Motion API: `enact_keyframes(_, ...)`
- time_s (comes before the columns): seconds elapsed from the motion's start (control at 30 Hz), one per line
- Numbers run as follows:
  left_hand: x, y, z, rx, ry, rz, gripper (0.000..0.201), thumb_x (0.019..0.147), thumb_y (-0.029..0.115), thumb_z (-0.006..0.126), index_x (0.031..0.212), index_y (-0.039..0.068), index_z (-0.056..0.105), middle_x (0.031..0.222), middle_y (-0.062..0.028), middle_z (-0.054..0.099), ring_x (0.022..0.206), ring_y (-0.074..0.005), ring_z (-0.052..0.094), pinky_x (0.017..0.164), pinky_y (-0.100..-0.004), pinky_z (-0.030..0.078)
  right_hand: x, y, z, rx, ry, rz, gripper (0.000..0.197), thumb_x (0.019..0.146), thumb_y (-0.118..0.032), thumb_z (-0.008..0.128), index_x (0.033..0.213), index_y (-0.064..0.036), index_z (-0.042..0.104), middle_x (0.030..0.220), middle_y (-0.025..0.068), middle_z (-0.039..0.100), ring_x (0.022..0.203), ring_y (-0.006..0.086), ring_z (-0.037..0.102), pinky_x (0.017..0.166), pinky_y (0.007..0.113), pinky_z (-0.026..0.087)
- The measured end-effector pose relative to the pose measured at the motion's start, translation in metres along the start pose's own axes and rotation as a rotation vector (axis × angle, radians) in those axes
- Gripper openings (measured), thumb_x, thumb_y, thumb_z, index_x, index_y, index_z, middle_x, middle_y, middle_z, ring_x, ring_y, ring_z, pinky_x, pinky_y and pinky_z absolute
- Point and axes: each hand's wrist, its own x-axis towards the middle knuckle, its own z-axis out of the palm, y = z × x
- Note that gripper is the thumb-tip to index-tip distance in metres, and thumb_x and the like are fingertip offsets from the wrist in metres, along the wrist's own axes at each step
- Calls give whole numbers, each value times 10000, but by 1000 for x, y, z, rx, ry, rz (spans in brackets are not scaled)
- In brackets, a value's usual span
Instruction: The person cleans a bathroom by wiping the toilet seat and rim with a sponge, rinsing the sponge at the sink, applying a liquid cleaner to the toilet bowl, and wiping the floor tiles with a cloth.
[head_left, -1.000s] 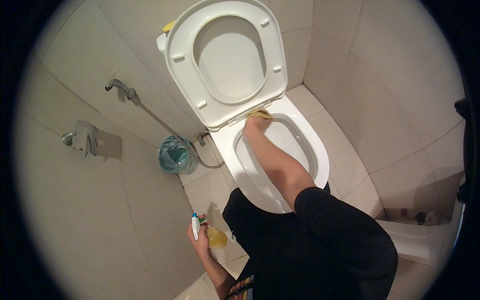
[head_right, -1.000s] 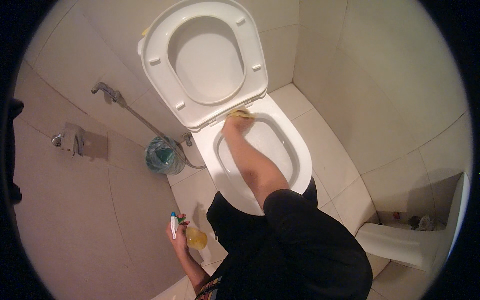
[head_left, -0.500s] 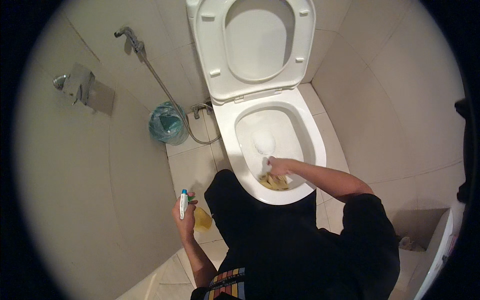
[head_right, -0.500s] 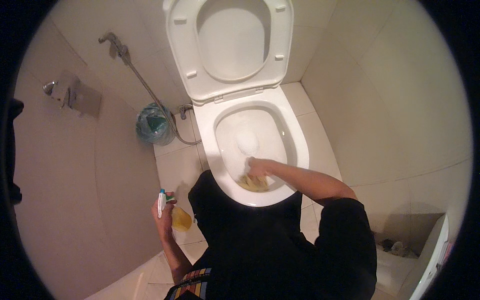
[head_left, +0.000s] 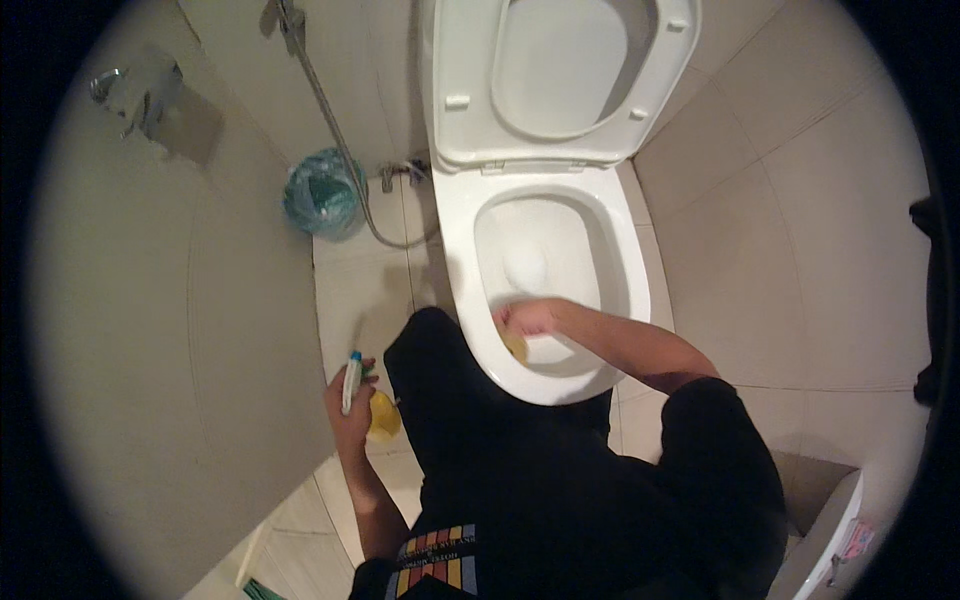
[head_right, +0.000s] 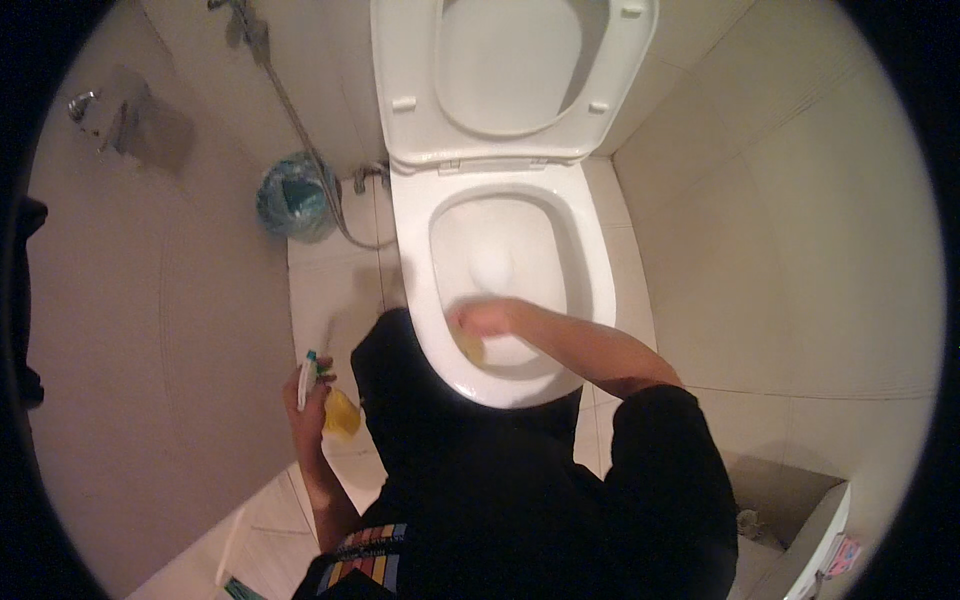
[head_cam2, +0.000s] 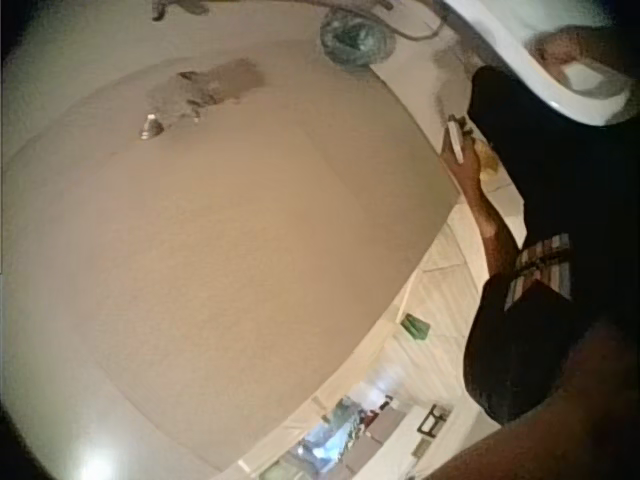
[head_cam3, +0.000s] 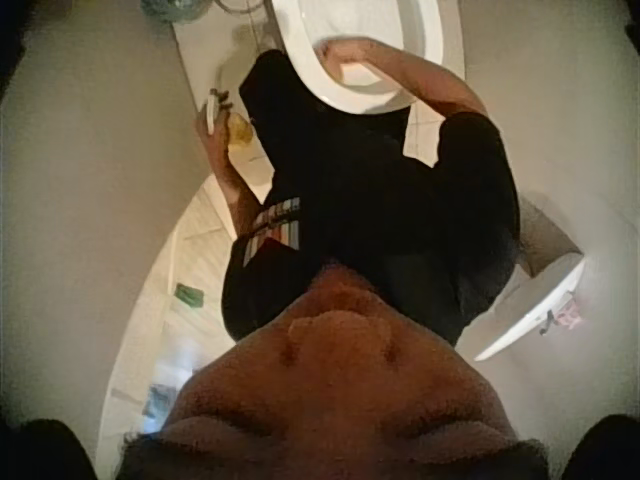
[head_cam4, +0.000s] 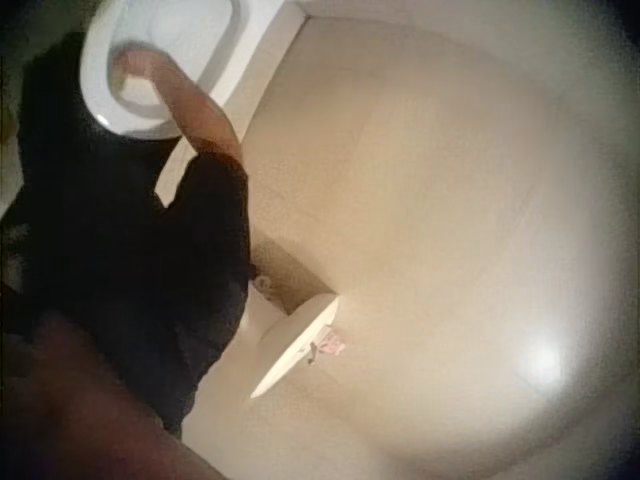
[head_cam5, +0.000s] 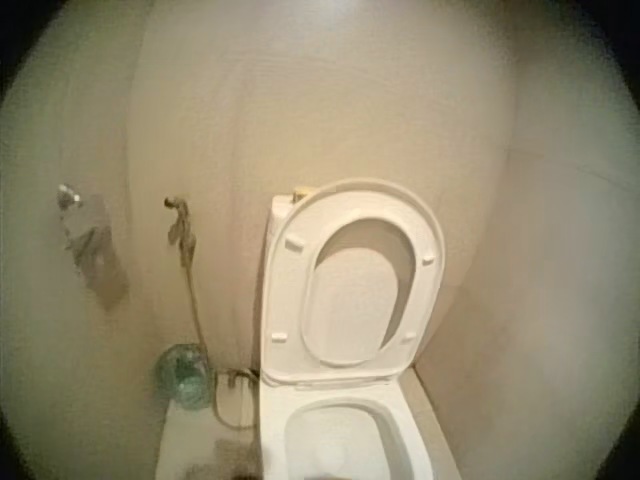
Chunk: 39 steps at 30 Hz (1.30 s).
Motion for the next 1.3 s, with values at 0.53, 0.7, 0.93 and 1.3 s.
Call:
enact_keyframes(0.53, 12, 3, 19, 46, -36, -7, 515, 769, 86, 562, 1246, -29, 719, 1139, -156, 768, 986, -237, 743, 915, -384, 582, -130, 50, -39, -1501, 362, 558, 324, 781, -313, 794, 938, -29, 790, 1016, 189, 769, 1003, 329, 745, 865, 442, 585)
enact_keyframes(0.7, 6, -3, 13, 45, -13, -40, 520, 768, 80, 561, 1251, -41, 710, 1163, -166, 764, 988, -249, 744, 908, -387, 587, -73, 38, -3, -1132, 78, 548, 427, 766, -274, 770, 1052, 42, 765, 1055, 248, 749, 1030, 403, 715, 921, 483, 555)
enact_keyframes(0.93, 3, -12, 8, -29, -12, 28, 520, 772, 89, 580, 1260, -40, 704, 1165, -162, 765, 989, -256, 745, 925, -396, 584, -40, 6, 35, -418, 90, 164, 390, 770, -108, 689, 1155, -46, 712, 1077, 179, 701, 1077, 287, 653, 944, 400, 512)
enact_keyframes(1.3, -2, -10, 2, -6, 32, -3, 503, 779, 85, 584, 1247, -46, 711, 1151, -170, 764, 979, -259, 753, 933, -397, 582, -101, 6, -102, -1990, 368, 831, 277, 906, -217, 696, 1145, -127, 801, 1286, 101, 687, 1190, 269, 628, 882, 459, 480)
